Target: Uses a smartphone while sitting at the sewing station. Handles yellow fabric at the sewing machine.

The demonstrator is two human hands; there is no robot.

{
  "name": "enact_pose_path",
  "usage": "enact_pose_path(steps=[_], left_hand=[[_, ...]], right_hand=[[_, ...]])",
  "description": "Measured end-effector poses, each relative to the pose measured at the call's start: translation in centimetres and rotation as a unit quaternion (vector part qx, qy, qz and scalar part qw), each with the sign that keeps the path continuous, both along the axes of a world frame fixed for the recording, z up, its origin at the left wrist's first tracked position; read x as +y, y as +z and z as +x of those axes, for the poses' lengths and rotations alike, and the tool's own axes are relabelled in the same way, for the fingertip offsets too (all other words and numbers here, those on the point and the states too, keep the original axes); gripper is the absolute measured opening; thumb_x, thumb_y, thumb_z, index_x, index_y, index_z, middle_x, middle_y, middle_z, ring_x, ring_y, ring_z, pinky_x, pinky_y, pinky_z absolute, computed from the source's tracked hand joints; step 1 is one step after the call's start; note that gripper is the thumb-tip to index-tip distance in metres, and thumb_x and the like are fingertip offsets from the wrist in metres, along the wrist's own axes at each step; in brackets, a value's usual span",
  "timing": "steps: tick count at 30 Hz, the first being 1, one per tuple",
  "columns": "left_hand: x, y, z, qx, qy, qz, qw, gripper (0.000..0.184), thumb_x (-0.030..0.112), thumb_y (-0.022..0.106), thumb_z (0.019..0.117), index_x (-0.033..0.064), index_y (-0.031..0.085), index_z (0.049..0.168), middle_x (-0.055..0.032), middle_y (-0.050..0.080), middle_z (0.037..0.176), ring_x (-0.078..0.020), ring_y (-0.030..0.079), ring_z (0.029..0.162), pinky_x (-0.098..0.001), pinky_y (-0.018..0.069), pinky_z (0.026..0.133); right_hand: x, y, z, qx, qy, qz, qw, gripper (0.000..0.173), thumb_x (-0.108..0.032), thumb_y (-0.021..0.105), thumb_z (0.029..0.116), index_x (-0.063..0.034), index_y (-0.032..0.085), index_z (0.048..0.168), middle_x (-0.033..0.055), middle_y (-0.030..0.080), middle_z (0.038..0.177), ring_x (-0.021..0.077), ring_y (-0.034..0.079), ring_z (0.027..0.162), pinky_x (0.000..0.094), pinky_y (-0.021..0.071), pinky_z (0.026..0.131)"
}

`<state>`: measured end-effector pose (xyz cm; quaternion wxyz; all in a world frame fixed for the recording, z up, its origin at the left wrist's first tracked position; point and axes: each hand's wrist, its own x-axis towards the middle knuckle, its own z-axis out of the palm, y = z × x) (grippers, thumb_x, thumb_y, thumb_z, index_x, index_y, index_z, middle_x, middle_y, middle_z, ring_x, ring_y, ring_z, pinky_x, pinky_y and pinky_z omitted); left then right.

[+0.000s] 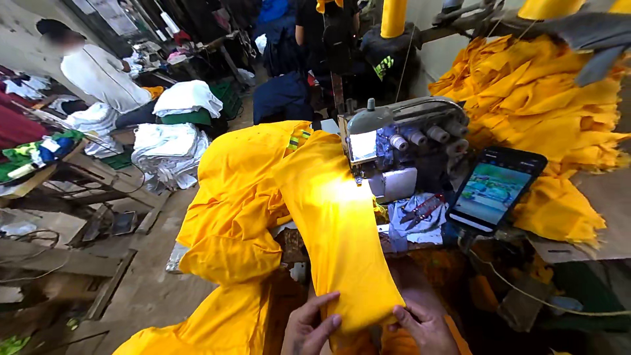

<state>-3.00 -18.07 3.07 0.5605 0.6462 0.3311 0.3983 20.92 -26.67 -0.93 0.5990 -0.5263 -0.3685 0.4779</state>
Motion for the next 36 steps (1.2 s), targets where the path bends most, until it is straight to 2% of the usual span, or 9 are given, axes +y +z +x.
enact_pose_path(steps=[10, 12, 18, 23, 25, 27, 30, 33, 36], left_hand=[[0.3, -1.1, 0.1, 0.04, 0.044, 0.0, 0.998, 0.054, -0.002, 0.072, 0.0903, -0.0069, 0.055, 0.142, -0.01, 0.067, 0.137, -0.0146, 0.07, 0.115, -0.0354, 0.0593, 0.098], [0.9, -1.0, 0.0, 0.053, 0.044, 0.011, 0.998, 0.055, 0.001, 0.072, 0.0912, -0.0041, 0.055, 0.143, -0.0072, 0.067, 0.137, -0.0121, 0.069, 0.115, -0.035, 0.0591, 0.098], [7.5, 3.1, 0.8, 0.042, 0.031, 0.071, 0.996, 0.059, 0.01, 0.074, 0.0935, 0.0257, 0.057, 0.148, 0.0054, 0.067, 0.137, -0.0119, 0.069, 0.116, -0.0341, 0.0586, 0.1], [13.5, 7.3, 2.0, 0.047, -0.015, 0.085, 0.995, 0.061, 0.005, 0.073, 0.0932, 0.0202, 0.055, 0.149, 0.0032, 0.065, 0.14, -0.0133, 0.068, 0.118, -0.0346, 0.0589, 0.1], [16.2, 8.3, 2.6, 0.063, -0.021, 0.091, 0.994, 0.06, 0.005, 0.073, 0.0927, 0.0145, 0.055, 0.149, -0.0009, 0.065, 0.14, -0.0157, 0.068, 0.119, -0.0363, 0.0588, 0.101], [19.4, 8.4, 3.5, 0.081, -0.018, 0.087, 0.993, 0.057, 0.011, 0.074, 0.092, 0.0109, 0.057, 0.147, -0.0076, 0.069, 0.132, -0.0197, 0.07, 0.113, -0.0372, 0.0612, 0.096], [22.8, 8.6, 5.6, 0.075, 0.027, 0.006, 0.997, 0.044, 0.01, 0.074, 0.0839, 0.0058, 0.065, 0.127, -0.0111, 0.073, 0.112, -0.0199, 0.073, 0.098, -0.0353, 0.0633, 0.083], [25.1, 8.0, 5.3, 0.015, 0.026, -0.057, 0.998, 0.064, 0.003, 0.069, 0.0899, 0.0138, 0.052, 0.151, -0.0132, 0.068, 0.129, -0.0236, 0.07, 0.11, -0.0396, 0.0612, 0.091], [23.2, 6.1, 4.5, -0.057, 0.086, -0.098, 0.99, 0.07, 0.002, 0.069, 0.0889, 0.0147, 0.048, 0.154, -0.0155, 0.064, 0.135, -0.0257, 0.068, 0.113, -0.0416, 0.0611, 0.09]], right_hand=[[0.9, 0.2, -0.4, 0.063, -0.036, -0.087, 0.994, 0.007, -0.002, 0.07, 0.0915, -0.0035, 0.077, 0.093, 0.0023, 0.076, 0.086, 0.0101, 0.072, 0.08, 0.0318, 0.0623, 0.079], [1.5, 0.6, -0.4, 0.083, -0.043, -0.1, 0.991, 0.009, 0.001, 0.071, 0.0894, -0.004, 0.078, 0.093, 0.0016, 0.077, 0.09, 0.0094, 0.072, 0.083, 0.0311, 0.0619, 0.081], [6.9, 3.5, 0.8, 0.07, -0.047, 0.003, 0.996, 0.014, 0.002, 0.076, 0.0846, -0.0102, 0.08, 0.089, -0.003, 0.076, 0.096, 0.0057, 0.07, 0.089, 0.0242, 0.0606, 0.078], [12.2, 5.6, 2.1, 0.046, -0.045, 0.074, 0.995, 0.012, -0.001, 0.078, 0.0861, -0.0115, 0.08, 0.091, -0.0037, 0.075, 0.097, 0.0052, 0.07, 0.091, 0.023, 0.0599, 0.08], [14.6, 6.4, 2.3, 0.054, -0.054, 0.068, 0.995, 0.011, 0.001, 0.076, 0.0856, -0.0089, 0.078, 0.089, -0.0019, 0.074, 0.092, 0.0071, 0.07, 0.084, 0.0247, 0.0621, 0.075], [16.9, 6.6, 2.1, 0.088, -0.073, 0.063, 0.991, 0.01, 0.003, 0.073, 0.0863, -0.0061, 0.072, 0.082, 0.002, 0.071, 0.08, 0.0111, 0.069, 0.065, 0.0277, 0.0625, 0.059], [18.9, 6.0, 1.2, 0.131, -0.103, 0.073, 0.983, 0.025, -0.01, 0.073, 0.092, -0.0113, 0.06, 0.071, -0.0002, 0.063, 0.06, 0.01, 0.062, 0.047, 0.0269, 0.057, 0.046], [18.9, 6.0, 0.4, 0.156, -0.121, 0.082, 0.977, 0.029, -0.015, 0.072, 0.0954, -0.0122, 0.057, 0.07, -0.0013, 0.06, 0.059, 0.0087, 0.058, 0.044, 0.0253, 0.0554, 0.044], [17.1, 5.9, 0.5, 0.165, -0.089, 0.07, 0.98, 0.026, -0.014, 0.066, 0.0986, -0.0144, 0.061, 0.074, -0.0032, 0.063, 0.064, 0.0068, 0.059, 0.048, 0.0245, 0.057, 0.047]])
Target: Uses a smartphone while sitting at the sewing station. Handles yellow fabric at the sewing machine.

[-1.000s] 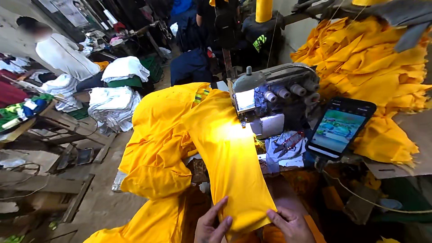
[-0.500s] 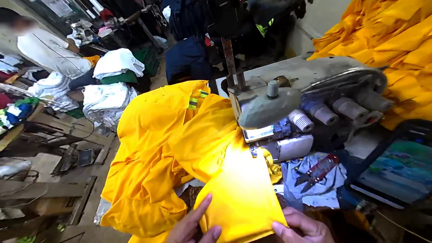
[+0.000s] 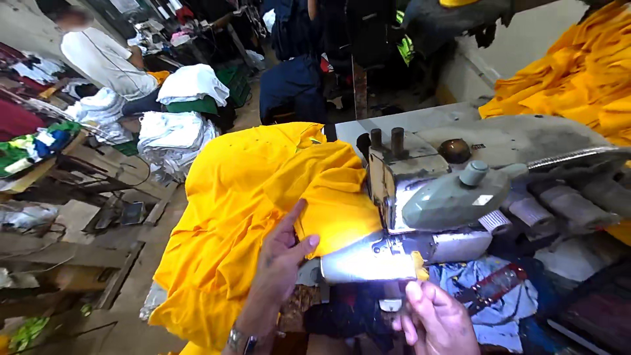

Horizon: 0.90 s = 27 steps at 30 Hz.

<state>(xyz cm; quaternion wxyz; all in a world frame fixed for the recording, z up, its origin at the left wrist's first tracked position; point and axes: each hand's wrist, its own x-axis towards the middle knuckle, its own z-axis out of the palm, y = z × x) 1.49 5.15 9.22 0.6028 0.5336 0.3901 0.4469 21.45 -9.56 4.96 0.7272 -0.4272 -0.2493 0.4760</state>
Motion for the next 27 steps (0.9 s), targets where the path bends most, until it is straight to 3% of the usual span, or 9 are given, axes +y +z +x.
enact_pose_path(steps=[5, 8, 10, 12, 15, 18, 20, 23, 27], left_hand=[[-10.2, -2.5, -1.2, -0.092, 0.051, -0.05, 0.993, 0.081, -0.001, 0.072, 0.0867, -0.0069, 0.029, 0.155, -0.0157, 0.061, 0.139, -0.02, 0.072, 0.095, -0.035, 0.0631, 0.068], [-15.5, -2.5, -0.1, -0.117, 0.024, -0.061, 0.991, 0.077, -0.008, 0.067, 0.0882, -0.0098, 0.028, 0.154, -0.0112, 0.062, 0.139, -0.017, 0.073, 0.098, -0.0351, 0.0642, 0.074], [-17.3, -2.1, 0.9, -0.114, 0.025, -0.045, 0.992, 0.077, -0.011, 0.069, 0.0854, -0.0154, 0.029, 0.151, -0.0131, 0.06, 0.141, -0.0175, 0.073, 0.101, -0.0365, 0.0647, 0.077], [-18.5, -1.9, 1.1, -0.091, 0.001, -0.052, 0.994, 0.078, -0.012, 0.069, 0.0867, -0.0165, 0.026, 0.152, -0.0178, 0.058, 0.142, -0.0212, 0.072, 0.102, -0.0399, 0.0643, 0.081], [-18.2, -2.1, 0.0, 0.014, -0.052, -0.059, 0.997, 0.063, -0.003, 0.066, 0.0943, -0.0094, 0.038, 0.151, -0.0148, 0.069, 0.125, -0.0183, 0.073, 0.078, -0.0363, 0.0645, 0.068], [-15.1, -1.3, -0.1, 0.16, 0.02, 0.075, 0.984, 0.032, 0.017, 0.061, 0.101, 0.0001, 0.067, 0.128, -0.0036, 0.076, 0.096, -0.0104, 0.068, 0.064, -0.0283, 0.0579, 0.053], [-10.9, -0.7, 0.9, 0.225, 0.09, 0.13, 0.961, 0.035, 0.028, 0.061, 0.1009, 0.0052, 0.069, 0.126, -0.0043, 0.072, 0.09, -0.0128, 0.065, 0.064, -0.0328, 0.0576, 0.057], [-6.0, 0.3, 2.0, 0.26, 0.105, 0.082, 0.956, 0.043, 0.035, 0.069, 0.0979, 0.0062, 0.065, 0.129, -0.0104, 0.07, 0.108, -0.0206, 0.068, 0.086, -0.043, 0.0591, 0.077], [-7.3, 4.3, -1.1, 0.247, 0.159, 0.231, 0.928, 0.017, 0.023, 0.065, 0.0993, 0.0075, 0.07, 0.103, -0.0008, 0.068, 0.078, -0.0102, 0.064, 0.066, -0.0323, 0.057, 0.061]], right_hand=[[-3.3, -0.2, -0.6, -0.024, 0.107, -0.05, 0.993, 0.022, -0.011, 0.056, 0.1038, -0.0112, 0.069, 0.086, -0.0017, 0.071, 0.076, 0.0086, 0.067, 0.061, 0.028, 0.061, 0.059], [-1.3, 1.8, -1.7, -0.101, 0.169, -0.058, 0.979, 0.026, -0.02, 0.051, 0.106, -0.0043, 0.071, 0.105, 0.0005, 0.074, 0.091, 0.0113, 0.072, 0.081, 0.0313, 0.0625, 0.073], [0.6, 3.2, -1.9, -0.104, 0.191, -0.075, 0.973, 0.035, -0.031, 0.049, 0.1063, -0.0053, 0.072, 0.105, 0.0035, 0.074, 0.092, 0.0134, 0.073, 0.087, 0.034, 0.0623, 0.079], [1.0, 3.2, -1.6, -0.083, 0.14, -0.106, 0.981, 0.038, -0.026, 0.046, 0.1082, -0.0015, 0.074, 0.098, 0.0101, 0.073, 0.087, 0.0183, 0.072, 0.084, 0.0378, 0.0617, 0.078], [-0.4, 0.2, 0.5, -0.083, 0.005, -0.129, 0.988, 0.038, -0.021, 0.044, 0.1084, 0.0018, 0.073, 0.098, 0.0128, 0.073, 0.089, 0.021, 0.072, 0.085, 0.0409, 0.0613, 0.079], [-2.0, -1.5, 1.7, -0.108, -0.038, -0.137, 0.984, 0.037, -0.02, 0.045, 0.1086, 0.0025, 0.072, 0.097, 0.0124, 0.073, 0.089, 0.0201, 0.072, 0.085, 0.0396, 0.0619, 0.078], [-2.5, -1.9, 1.7, -0.145, -0.021, -0.122, 0.982, 0.036, -0.02, 0.047, 0.1085, 0.0013, 0.073, 0.094, 0.011, 0.073, 0.086, 0.0178, 0.072, 0.084, 0.037, 0.0614, 0.08], [-3.4, -2.1, 0.8, -0.187, 0.007, -0.089, 0.978, 0.025, -0.018, 0.059, 0.1032, -0.0011, 0.073, 0.092, 0.0074, 0.072, 0.084, 0.0139, 0.07, 0.08, 0.0328, 0.0603, 0.077], [-4.8, 0.5, -1.3, -0.12, 0.073, -0.021, 0.99, 0.021, -0.007, 0.068, 0.0948, 0.0032, 0.071, 0.113, 0.0132, 0.075, 0.104, 0.0207, 0.073, 0.094, 0.0392, 0.063, 0.085]])
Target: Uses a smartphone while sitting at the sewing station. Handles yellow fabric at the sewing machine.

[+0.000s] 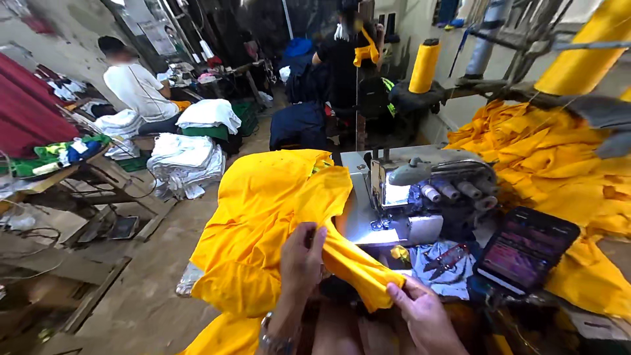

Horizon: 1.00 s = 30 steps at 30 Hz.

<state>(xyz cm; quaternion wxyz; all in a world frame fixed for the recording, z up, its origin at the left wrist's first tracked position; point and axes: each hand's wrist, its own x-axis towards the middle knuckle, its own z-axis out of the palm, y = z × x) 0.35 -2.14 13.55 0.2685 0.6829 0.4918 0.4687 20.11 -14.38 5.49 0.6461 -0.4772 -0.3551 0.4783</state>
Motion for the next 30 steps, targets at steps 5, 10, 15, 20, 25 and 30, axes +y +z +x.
enact_pose_path(steps=[5, 10, 15, 20, 25, 30], left_hand=[[4.6, 1.7, -3.0, 0.207, 0.041, -0.002, 0.978, 0.034, 0.028, 0.066, 0.1009, 0.0013, 0.067, 0.122, -0.0188, 0.068, 0.112, -0.0339, 0.068, 0.096, -0.0559, 0.0567, 0.085], [-0.6, -2.8, -3.3, 0.167, -0.082, -0.039, 0.982, 0.03, 0.034, 0.069, 0.0961, 0.005, 0.074, 0.104, -0.0084, 0.072, 0.098, -0.0194, 0.069, 0.085, -0.0411, 0.0597, 0.08], [-4.1, -9.2, -1.8, 0.027, -0.143, -0.094, 0.985, 0.02, 0.023, 0.072, 0.0939, 0.0037, 0.074, 0.095, -0.0046, 0.073, 0.089, -0.0112, 0.069, 0.082, -0.0321, 0.0589, 0.079], [-3.6, -8.3, -1.5, 0.015, -0.196, -0.065, 0.978, 0.028, 0.026, 0.076, 0.0913, 0.0015, 0.072, 0.103, -0.0101, 0.07, 0.102, -0.0165, 0.067, 0.089, -0.0352, 0.0577, 0.083], [-4.1, -8.8, -0.4, 0.038, -0.14, -0.038, 0.989, 0.023, 0.024, 0.065, 0.0992, 0.0029, 0.074, 0.096, -0.0082, 0.072, 0.093, -0.0167, 0.069, 0.088, -0.037, 0.0574, 0.081], [-3.8, -8.0, -0.7, 0.088, -0.001, 0.135, 0.987, 0.01, 0.016, 0.07, 0.0937, 0.0082, 0.076, 0.093, -0.006, 0.074, 0.102, -0.012, 0.072, 0.086, -0.0292, 0.0622, 0.075]], right_hand=[[5.3, 0.6, -3.8, -0.015, 0.068, -0.118, 0.991, 0.02, -0.019, 0.066, 0.1004, -0.0006, 0.072, 0.098, 0.0109, 0.073, 0.092, 0.0204, 0.072, 0.085, 0.0385, 0.0626, 0.077], [6.9, 0.3, -5.4, -0.014, 0.073, -0.125, 0.989, 0.02, -0.02, 0.068, 0.0992, -0.0009, 0.071, 0.091, 0.0079, 0.07, 0.081, 0.0158, 0.068, 0.07, 0.0321, 0.0588, 0.063], [6.2, -1.2, -4.8, -0.051, 0.045, -0.058, 0.996, 0.014, -0.014, 0.078, 0.0848, -0.002, 0.07, 0.085, 0.0075, 0.071, 0.079, 0.0169, 0.07, 0.071, 0.0357, 0.0613, 0.064], [5.2, -1.5, -3.5, -0.017, 0.055, 0.002, 0.998, 0.012, -0.01, 0.078, 0.0844, -0.0013, 0.072, 0.089, 0.0067, 0.072, 0.081, 0.0132, 0.069, 0.072, 0.03, 0.0607, 0.066], [4.7, -1.6, -1.7, -0.089, 0.011, 0.005, 0.996, 0.009, -0.008, 0.077, 0.0842, -0.0031, 0.071, 0.089, 0.0041, 0.071, 0.08, 0.0114, 0.068, 0.07, 0.0279, 0.0594, 0.062], [4.7, -2.7, 0.7, -0.313, -0.097, 0.105, 0.939, 0.019, -0.004, 0.066, 0.0776, -0.0062, 0.077, 0.093, 0.0042, 0.073, 0.098, 0.0069, 0.069, 0.085, 0.0207, 0.059, 0.07]])
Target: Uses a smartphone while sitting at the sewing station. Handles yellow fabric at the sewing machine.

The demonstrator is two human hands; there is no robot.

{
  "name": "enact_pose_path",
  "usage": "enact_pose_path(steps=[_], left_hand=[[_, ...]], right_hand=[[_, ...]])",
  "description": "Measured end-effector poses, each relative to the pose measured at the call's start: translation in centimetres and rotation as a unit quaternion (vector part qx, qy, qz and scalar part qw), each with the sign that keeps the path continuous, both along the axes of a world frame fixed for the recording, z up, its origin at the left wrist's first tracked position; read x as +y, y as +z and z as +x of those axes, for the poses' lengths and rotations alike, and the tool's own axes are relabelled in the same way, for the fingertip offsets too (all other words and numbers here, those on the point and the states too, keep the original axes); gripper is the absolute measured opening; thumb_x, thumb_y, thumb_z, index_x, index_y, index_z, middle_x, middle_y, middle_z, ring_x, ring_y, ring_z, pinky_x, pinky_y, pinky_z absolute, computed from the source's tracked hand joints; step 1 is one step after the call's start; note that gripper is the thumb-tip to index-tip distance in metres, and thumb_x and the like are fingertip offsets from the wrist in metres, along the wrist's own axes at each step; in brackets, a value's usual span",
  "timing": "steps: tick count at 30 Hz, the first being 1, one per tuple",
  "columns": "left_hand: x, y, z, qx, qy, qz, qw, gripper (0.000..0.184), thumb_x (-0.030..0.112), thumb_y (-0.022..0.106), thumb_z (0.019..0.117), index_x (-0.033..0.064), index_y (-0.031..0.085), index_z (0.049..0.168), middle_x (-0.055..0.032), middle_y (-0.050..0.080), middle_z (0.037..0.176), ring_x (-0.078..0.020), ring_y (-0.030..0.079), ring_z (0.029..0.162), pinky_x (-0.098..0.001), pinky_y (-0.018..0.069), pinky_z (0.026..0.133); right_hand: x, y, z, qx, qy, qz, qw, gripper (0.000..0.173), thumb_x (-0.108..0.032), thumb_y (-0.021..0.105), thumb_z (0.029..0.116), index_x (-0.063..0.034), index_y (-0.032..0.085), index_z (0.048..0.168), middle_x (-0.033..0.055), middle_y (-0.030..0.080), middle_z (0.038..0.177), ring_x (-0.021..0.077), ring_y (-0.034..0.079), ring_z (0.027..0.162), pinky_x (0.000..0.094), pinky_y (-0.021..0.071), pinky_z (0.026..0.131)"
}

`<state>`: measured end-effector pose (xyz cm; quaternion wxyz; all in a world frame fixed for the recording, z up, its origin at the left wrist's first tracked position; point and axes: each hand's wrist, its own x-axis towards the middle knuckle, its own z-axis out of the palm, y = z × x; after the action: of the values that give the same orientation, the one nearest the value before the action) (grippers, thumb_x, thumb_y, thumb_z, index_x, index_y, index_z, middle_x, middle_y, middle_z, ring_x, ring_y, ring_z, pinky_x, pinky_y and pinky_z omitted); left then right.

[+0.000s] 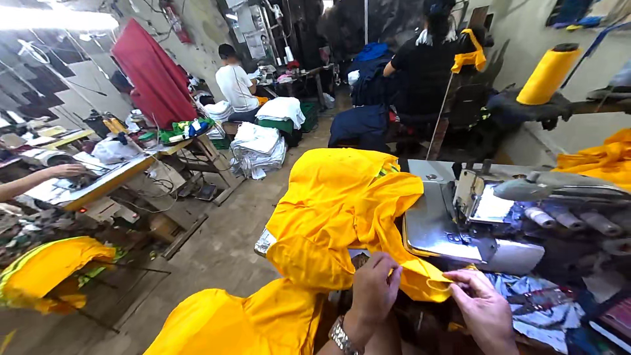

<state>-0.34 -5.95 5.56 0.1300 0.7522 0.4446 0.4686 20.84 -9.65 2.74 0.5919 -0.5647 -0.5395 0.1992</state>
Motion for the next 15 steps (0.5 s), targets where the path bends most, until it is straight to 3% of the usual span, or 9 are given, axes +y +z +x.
enact_pose_path(steps=[2, 3, 5, 6, 7, 9, 11, 13, 15], left_hand=[[-0.4, 1.2, 0.4, -0.104, -0.037, -0.126, 0.986, 0.013, 0.012, 0.067, 0.0961, 0.0018, 0.074, 0.101, -0.004, 0.073, 0.095, -0.0076, 0.069, 0.075, -0.0248, 0.0598, 0.07], [-0.4, 2.0, 0.5, -0.203, -0.077, -0.235, 0.947, 0.015, 0.009, 0.064, 0.0979, -0.0024, 0.069, 0.106, -0.005, 0.071, 0.087, -0.008, 0.066, 0.064, -0.0241, 0.058, 0.06], [-0.1, 3.3, 0.2, -0.378, -0.139, -0.395, 0.826, 0.018, 0.002, 0.058, 0.1, -0.0044, 0.061, 0.116, -0.0077, 0.065, 0.077, -0.0103, 0.057, 0.053, -0.0249, 0.0506, 0.05], [0.1, 3.9, -0.1, -0.418, -0.153, -0.435, 0.783, 0.018, 0.003, 0.054, 0.102, -0.0013, 0.059, 0.119, -0.0067, 0.063, 0.075, -0.0086, 0.053, 0.052, -0.0232, 0.0469, 0.048], [0.4, 4.3, -0.5, -0.436, -0.165, -0.446, 0.764, 0.017, 0.004, 0.052, 0.1033, 0.0018, 0.06, 0.118, -0.0054, 0.063, 0.074, -0.0067, 0.051, 0.052, -0.0213, 0.044, 0.048], [1.0, 4.4, -1.0, -0.401, -0.192, -0.407, 0.798, 0.015, 0.007, 0.052, 0.1034, 0.0057, 0.063, 0.114, -0.0035, 0.061, 0.076, -0.005, 0.047, 0.054, -0.02, 0.0399, 0.049], [2.1, 2.6, -1.0, -0.307, -0.2, -0.328, 0.871, 0.013, 0.011, 0.057, 0.1022, 0.0064, 0.066, 0.111, -0.0034, 0.064, 0.079, -0.0058, 0.05, 0.057, -0.0212, 0.0415, 0.052], [3.7, -1.1, -0.8, -0.153, -0.164, -0.263, 0.938, 0.015, 0.016, 0.063, 0.1, 0.0045, 0.068, 0.108, -0.0042, 0.069, 0.083, -0.0109, 0.062, 0.068, -0.0288, 0.0536, 0.064], [4.2, -3.8, -0.5, -0.056, -0.117, -0.258, 0.957, 0.024, 0.023, 0.065, 0.0981, 0.004, 0.071, 0.111, -0.0054, 0.074, 0.094, -0.0129, 0.071, 0.084, -0.0353, 0.0601, 0.081]], right_hand=[[0.0, 1.2, -0.3, 0.131, 0.037, -0.063, 0.989, 0.02, -0.002, 0.064, 0.0845, -0.0016, 0.075, 0.101, 0.0039, 0.074, 0.094, 0.007, 0.069, 0.076, 0.0217, 0.0579, 0.063], [0.0, 2.1, -0.4, 0.22, 0.075, -0.114, 0.966, 0.019, -0.002, 0.062, 0.0917, 0.0004, 0.071, 0.109, 0.0048, 0.072, 0.088, 0.0076, 0.064, 0.066, 0.0221, 0.054, 0.055], [0.2, 3.1, 0.2, 0.341, 0.152, -0.166, 0.913, 0.022, -0.008, 0.055, 0.1015, -0.002, 0.067, 0.119, 0.0056, 0.067, 0.08, 0.0072, 0.056, 0.054, 0.0217, 0.0493, 0.048], [0.3, 3.3, 0.7, 0.368, 0.175, -0.169, 0.897, 0.023, -0.011, 0.052, 0.1034, -0.0036, 0.067, 0.12, 0.0054, 0.066, 0.078, 0.0064, 0.053, 0.052, 0.0211, 0.0477, 0.047], [0.3, 3.5, 1.3, 0.38, 0.184, -0.162, 0.892, 0.023, -0.012, 0.05, 0.1038, -0.0049, 0.067, 0.117, 0.0051, 0.064, 0.075, 0.006, 0.052, 0.052, 0.0209, 0.0465, 0.048], [0.4, 3.8, 2.2, 0.332, 0.186, -0.133, 0.915, 0.02, -0.014, 0.055, 0.101, -0.0083, 0.071, 0.112, 0.0044, 0.065, 0.074, 0.0064, 0.053, 0.053, 0.0223, 0.0481, 0.05], [0.8, 3.0, 3.0, 0.176, 0.186, -0.096, 0.962, 0.018, -0.017, 0.063, 0.0985, -0.0093, 0.073, 0.111, 0.0034, 0.069, 0.079, 0.0079, 0.058, 0.059, 0.0246, 0.0519, 0.056], [1.4, 0.8, 3.5, -0.064, 0.142, -0.1, 0.983, 0.021, -0.027, 0.064, 0.0995, -0.0125, 0.075, 0.11, -0.0002, 0.074, 0.09, 0.0091, 0.07, 0.078, 0.0316, 0.0603, 0.075], [1.6, -1.4, 3.3, -0.206, 0.093, -0.103, 0.969, 0.03, -0.039, 0.059, 0.1012, -0.0166, 0.077, 0.11, -0.001, 0.077, 0.098, 0.0115, 0.073, 0.09, 0.04, 0.0609, 0.086]])
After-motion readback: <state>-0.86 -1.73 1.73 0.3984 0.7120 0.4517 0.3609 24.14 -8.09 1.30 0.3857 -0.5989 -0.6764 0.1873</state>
